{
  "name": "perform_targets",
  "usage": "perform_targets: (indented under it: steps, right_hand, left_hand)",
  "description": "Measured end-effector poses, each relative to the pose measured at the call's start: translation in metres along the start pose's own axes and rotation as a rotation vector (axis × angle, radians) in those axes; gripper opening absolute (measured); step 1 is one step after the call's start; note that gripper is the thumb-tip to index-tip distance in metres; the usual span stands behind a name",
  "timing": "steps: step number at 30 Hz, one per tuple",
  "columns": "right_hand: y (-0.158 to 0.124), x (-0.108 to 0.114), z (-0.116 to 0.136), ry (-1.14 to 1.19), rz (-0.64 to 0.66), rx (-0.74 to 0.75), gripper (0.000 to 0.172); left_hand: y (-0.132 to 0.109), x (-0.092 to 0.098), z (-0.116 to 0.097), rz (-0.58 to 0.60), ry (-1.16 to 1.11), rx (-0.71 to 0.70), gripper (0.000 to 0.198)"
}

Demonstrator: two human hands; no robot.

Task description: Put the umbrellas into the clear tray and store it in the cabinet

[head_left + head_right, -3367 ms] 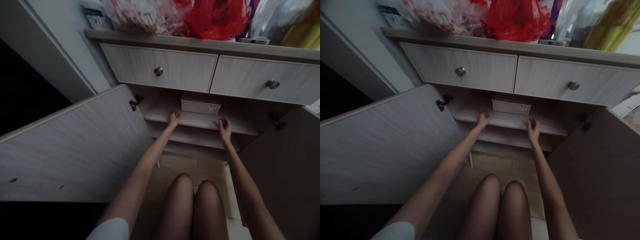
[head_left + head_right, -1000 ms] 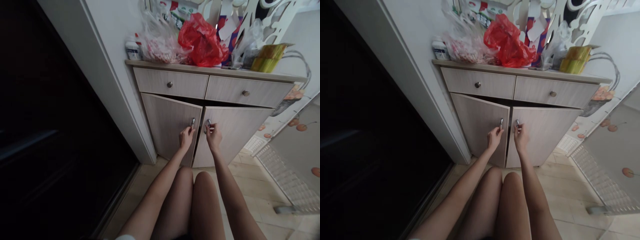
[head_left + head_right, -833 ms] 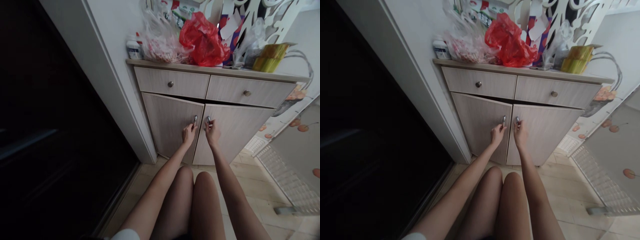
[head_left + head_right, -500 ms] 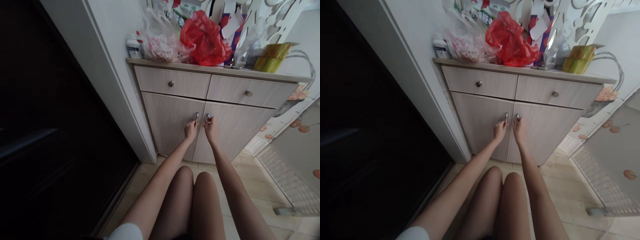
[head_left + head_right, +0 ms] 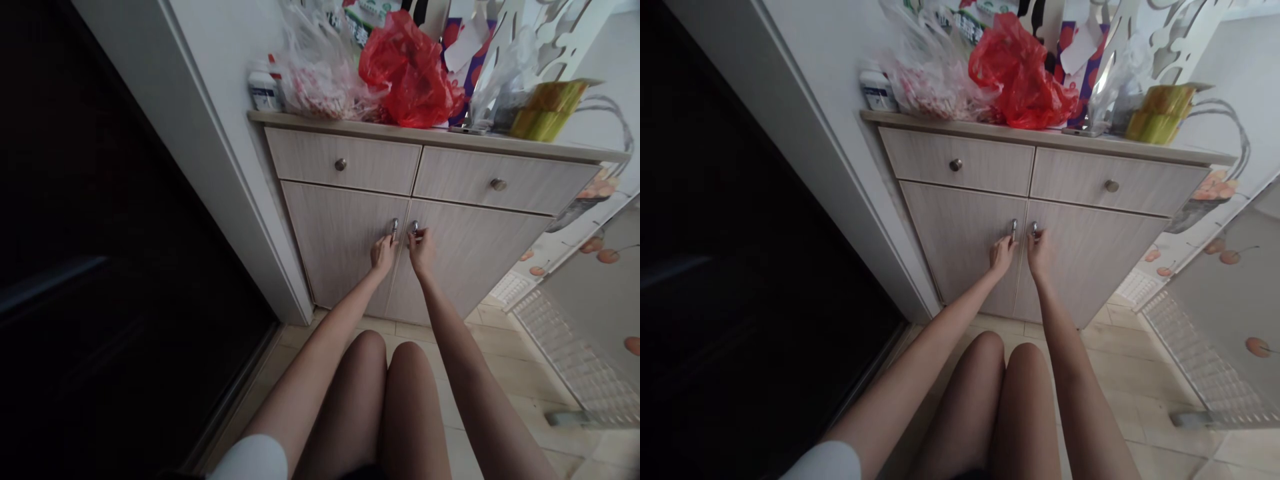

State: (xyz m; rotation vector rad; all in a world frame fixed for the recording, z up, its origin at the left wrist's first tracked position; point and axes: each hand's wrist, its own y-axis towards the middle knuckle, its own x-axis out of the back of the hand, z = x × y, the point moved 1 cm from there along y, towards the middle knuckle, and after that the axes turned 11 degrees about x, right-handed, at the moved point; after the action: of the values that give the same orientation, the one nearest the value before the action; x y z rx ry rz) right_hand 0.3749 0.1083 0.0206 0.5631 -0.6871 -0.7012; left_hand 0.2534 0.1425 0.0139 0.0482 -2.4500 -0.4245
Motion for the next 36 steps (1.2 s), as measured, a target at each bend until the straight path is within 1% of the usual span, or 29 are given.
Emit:
perform_targets:
  steps: [5,10,12,15,16,18,19,20,22,23,24,25,27,30,33,36]
  right_hand:
    - [0.000,-0.003,-0.002,0.010,-0.034,-0.003,0.043]
    - [0.000,-0.004,0.001,-0.009,-0.027,-0.005,0.044]
    - [0.003,-0.002,0.003,-0.018,-0.004,-0.021,0.045]
    - [0.008,0.010,0.006,-0.022,0.038,-0.018,0.049]
    - [0.008,0.018,0.008,-0.011,0.045,-0.019,0.051]
    - [0.002,0.038,0.011,0.098,0.071,-0.068,0.058]
    - [-0.004,0.048,0.013,0.219,0.111,-0.117,0.062]
    - [-0.013,0.058,0.016,0.381,0.173,-0.172,0.067]
    - [-0.034,0.076,0.024,0.760,0.318,-0.268,0.077]
    - [-0.044,0.082,0.028,0.937,0.368,-0.299,0.080]
    - [-0.053,0.086,0.032,1.091,0.390,-0.318,0.082]
    - [-0.061,0.088,0.036,1.214,0.386,-0.331,0.082]
    - [-0.072,0.086,0.041,1.376,0.332,-0.352,0.077]
    - [-0.078,0.070,0.041,1.481,0.255,-0.387,0.069]
    - [-0.079,0.057,0.036,1.545,0.215,-0.406,0.069]
    - [-0.078,0.054,0.029,1.596,0.218,-0.404,0.067]
  left_hand:
    - [0.004,-0.004,0.004,0.002,0.015,-0.020,0.019]
    - [0.007,-0.005,0.001,0.007,-0.008,0.004,0.019]
    - [0.009,-0.003,-0.002,0.035,-0.046,0.031,0.018]
    - [0.013,0.011,-0.004,0.113,-0.102,0.092,0.018]
    - [0.012,0.018,-0.003,0.122,-0.113,0.107,0.022]
    - [0.007,0.038,0.001,0.120,-0.193,0.161,0.039]
    - [0.001,0.049,0.004,0.155,-0.287,0.207,0.051]
    - [-0.006,0.059,0.008,0.238,-0.418,0.257,0.062]
    - [-0.026,0.077,0.013,0.506,-0.748,0.327,0.074]
    - [-0.037,0.083,0.015,0.638,-0.912,0.332,0.075]
    - [-0.048,0.087,0.015,0.730,-1.062,0.328,0.073]
    - [-0.059,0.090,0.015,0.770,-1.193,0.323,0.069]
    - [-0.075,0.086,0.013,0.734,-1.391,0.334,0.058]
    - [-0.088,0.069,0.011,0.660,-1.544,0.372,0.050]
    - [-0.090,0.051,0.014,0.649,-1.595,0.394,0.049]
    - [-0.089,0.043,0.019,0.679,-1.588,0.420,0.048]
